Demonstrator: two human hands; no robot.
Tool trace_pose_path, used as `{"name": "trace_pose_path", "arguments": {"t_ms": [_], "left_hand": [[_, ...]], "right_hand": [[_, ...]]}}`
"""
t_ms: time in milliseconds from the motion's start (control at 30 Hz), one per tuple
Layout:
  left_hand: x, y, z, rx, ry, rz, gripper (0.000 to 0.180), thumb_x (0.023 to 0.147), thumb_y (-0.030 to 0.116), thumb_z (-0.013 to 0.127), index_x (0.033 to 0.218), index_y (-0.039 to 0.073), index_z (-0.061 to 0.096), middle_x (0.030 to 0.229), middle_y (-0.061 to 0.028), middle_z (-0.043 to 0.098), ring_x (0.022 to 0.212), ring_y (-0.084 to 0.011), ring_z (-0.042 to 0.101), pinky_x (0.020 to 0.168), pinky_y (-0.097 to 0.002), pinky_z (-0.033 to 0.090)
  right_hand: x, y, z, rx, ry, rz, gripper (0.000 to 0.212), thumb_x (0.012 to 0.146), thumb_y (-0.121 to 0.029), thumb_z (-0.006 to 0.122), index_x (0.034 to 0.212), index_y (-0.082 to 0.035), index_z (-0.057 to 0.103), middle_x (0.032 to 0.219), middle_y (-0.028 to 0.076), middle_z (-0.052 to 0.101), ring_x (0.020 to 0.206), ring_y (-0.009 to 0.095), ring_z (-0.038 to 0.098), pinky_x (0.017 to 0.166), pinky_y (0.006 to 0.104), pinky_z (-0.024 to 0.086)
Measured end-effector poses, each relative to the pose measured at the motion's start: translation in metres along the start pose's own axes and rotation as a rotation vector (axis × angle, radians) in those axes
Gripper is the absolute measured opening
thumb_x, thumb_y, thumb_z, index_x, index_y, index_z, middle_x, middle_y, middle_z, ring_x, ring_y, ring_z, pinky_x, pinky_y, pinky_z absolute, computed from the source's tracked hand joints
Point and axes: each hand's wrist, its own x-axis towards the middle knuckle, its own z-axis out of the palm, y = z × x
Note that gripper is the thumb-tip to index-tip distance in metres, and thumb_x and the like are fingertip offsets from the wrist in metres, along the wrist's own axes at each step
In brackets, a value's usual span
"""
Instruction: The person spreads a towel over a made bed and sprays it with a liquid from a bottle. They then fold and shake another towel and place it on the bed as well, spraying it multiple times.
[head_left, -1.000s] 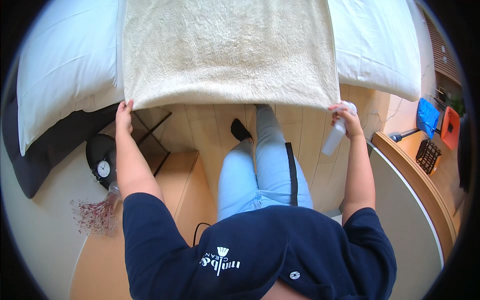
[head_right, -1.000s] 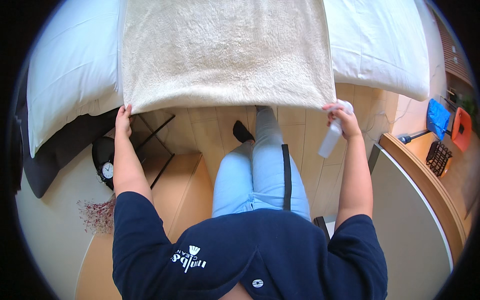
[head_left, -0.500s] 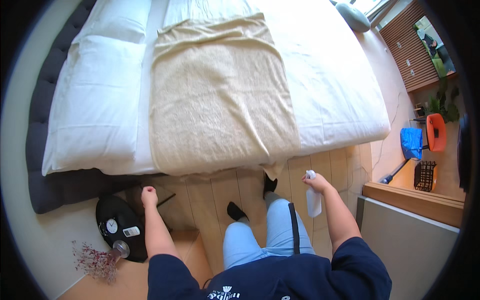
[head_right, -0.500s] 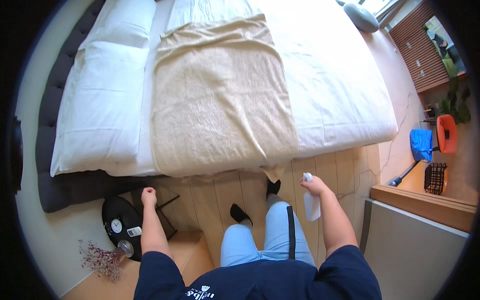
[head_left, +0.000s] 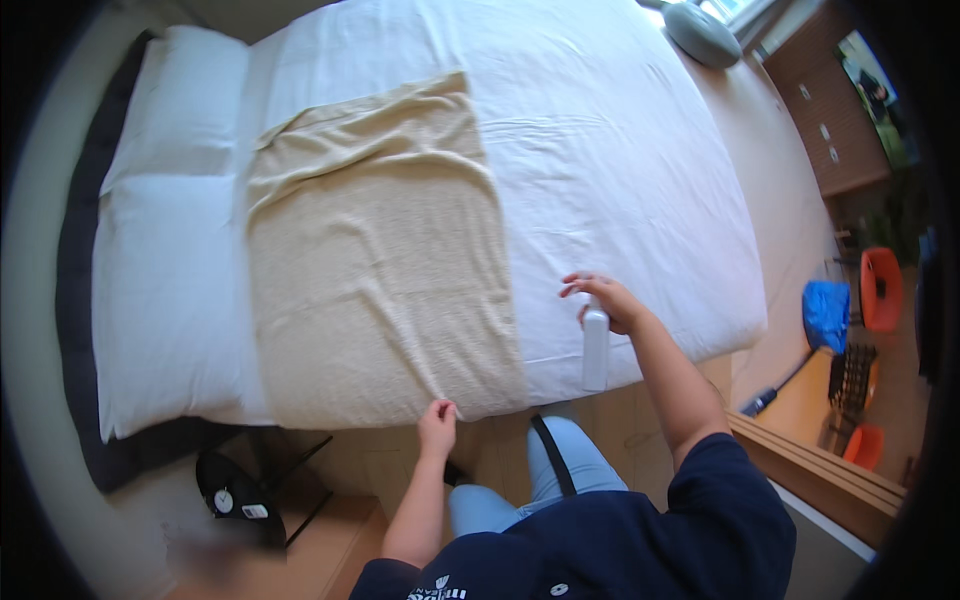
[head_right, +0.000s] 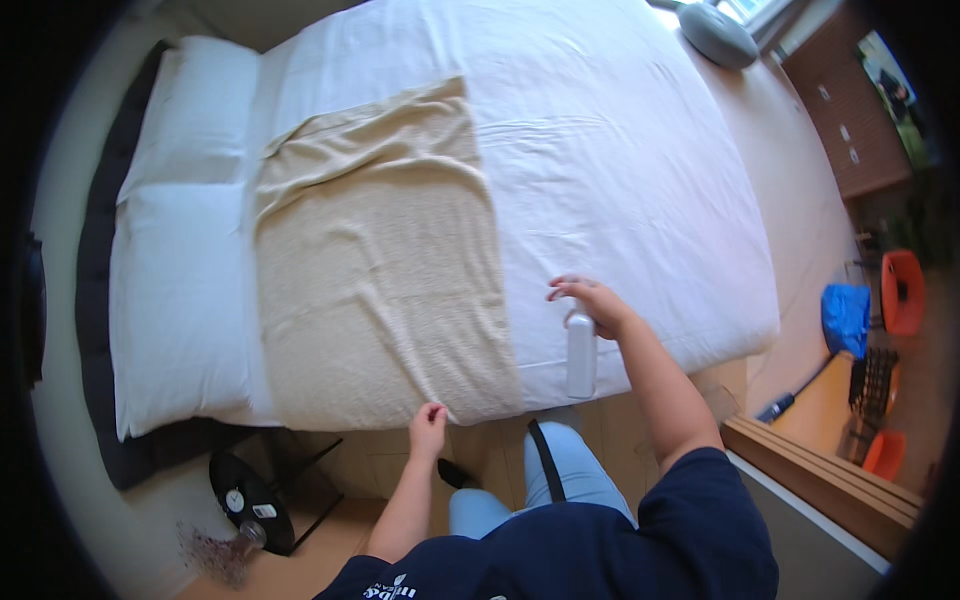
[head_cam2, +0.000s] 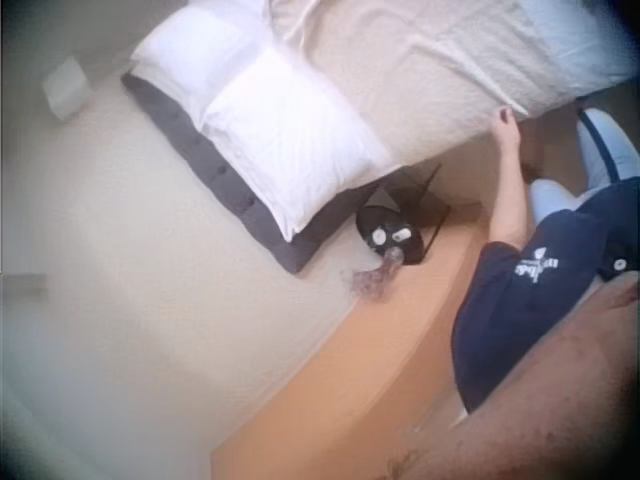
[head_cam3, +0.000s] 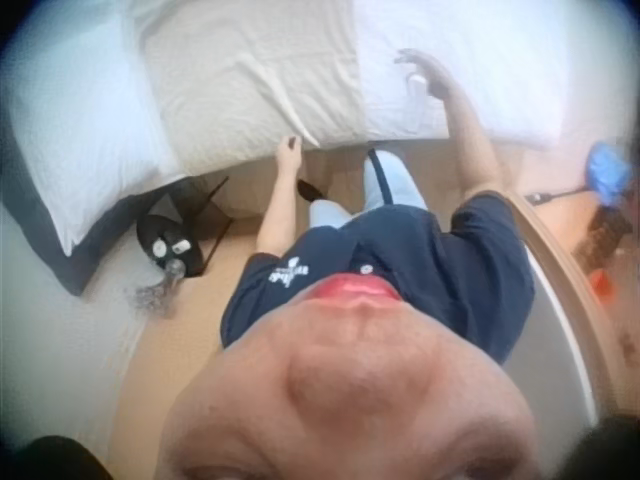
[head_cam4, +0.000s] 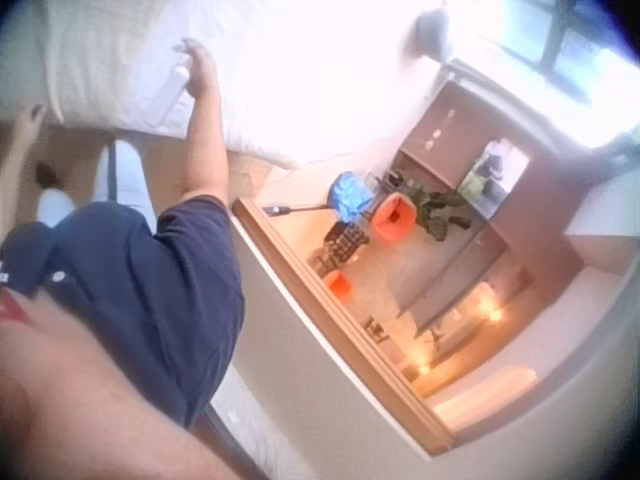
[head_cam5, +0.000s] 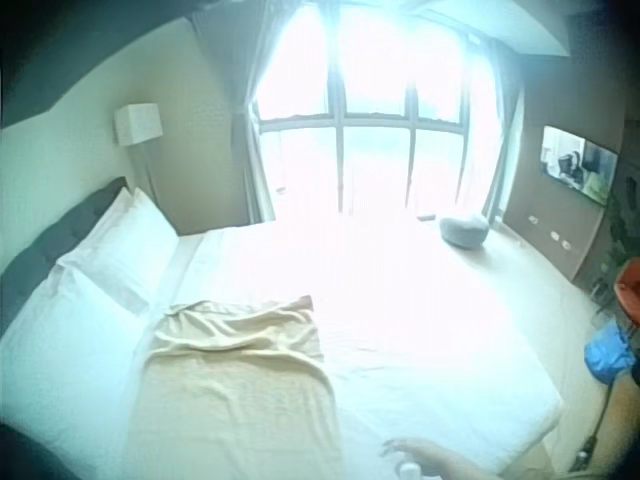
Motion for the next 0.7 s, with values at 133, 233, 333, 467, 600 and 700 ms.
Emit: {"name": "trace_pose_path", "arguments": {"t_ms": [133,233,333,467,600,700], "left_hand": [[-0.020,0.068,0.070,0.115,-0.252,0.034,0.015,0.080,0.017,0.058,0.086,0.004,0.061,0.076,-0.0126,0.062,0.069,-0.0228,0.059,0.065,-0.0332,0.047],[-0.018,0.110,0.084,0.226,-0.348,0.044,0.015,0.079,0.018,0.058,0.086,0.005,0.061,0.079,-0.0139,0.061,0.071,-0.0269,0.059,0.065,-0.0345,0.047],[-0.004,0.116,0.095,0.323,-0.340,0.080,0.015,0.079,0.019,0.057,0.085,0.005,0.060,0.079,-0.0146,0.061,0.071,-0.0291,0.058,0.064,-0.0358,0.046],[0.009,0.113,0.107,0.250,-0.398,-0.014,0.018,0.077,0.018,0.062,0.089,0.004,0.059,0.082,-0.0112,0.060,0.072,-0.0232,0.058,0.065,-0.0325,0.046],[0.012,0.164,0.127,-0.023,-0.433,0.219,0.041,0.071,0.019,0.069,0.106,0.004,0.053,0.099,-0.0090,0.057,0.086,-0.0186,0.056,0.071,-0.0298,0.045],[0.013,0.225,0.141,-0.283,-0.376,0.199,0.066,0.066,0.021,0.075,0.119,0.003,0.041,0.109,-0.0107,0.052,0.096,-0.0190,0.052,0.077,-0.0318,0.044]], "right_hand": [[0.000,-0.005,-0.042,-0.199,-0.063,-0.073,0.032,0.080,-0.022,0.056,0.108,-0.007,0.053,0.096,0.005,0.059,0.064,0.014,0.055,0.058,0.0285,0.046],[-0.005,-0.001,-0.073,-0.366,0.081,-0.073,0.035,0.079,-0.021,0.057,0.111,-0.007,0.052,0.096,0.005,0.059,0.075,0.012,0.054,0.065,0.0295,0.047],[0.011,0.017,-0.124,-0.436,0.323,-0.114,0.040,0.078,-0.026,0.058,0.113,-0.006,0.052,0.098,0.008,0.059,0.084,0.016,0.055,0.069,0.0316,0.047],[0.052,0.021,-0.194,-0.922,0.849,-0.476,0.046,0.076,-0.033,0.061,0.109,-0.003,0.053,0.094,0.014,0.061,0.081,0.025,0.058,0.070,0.0353,0.047],[0.052,-0.030,-0.145,-0.592,0.476,-0.189,0.051,0.073,-0.043,0.064,0.100,0.000,0.055,0.084,0.017,0.062,0.074,0.028,0.060,0.067,0.0378,0.047],[0.026,-0.042,-0.060,-0.374,-0.012,-0.093,0.049,0.071,-0.040,0.069,0.098,-0.002,0.055,0.089,0.015,0.061,0.076,0.022,0.059,0.064,0.0324,0.047]]}}
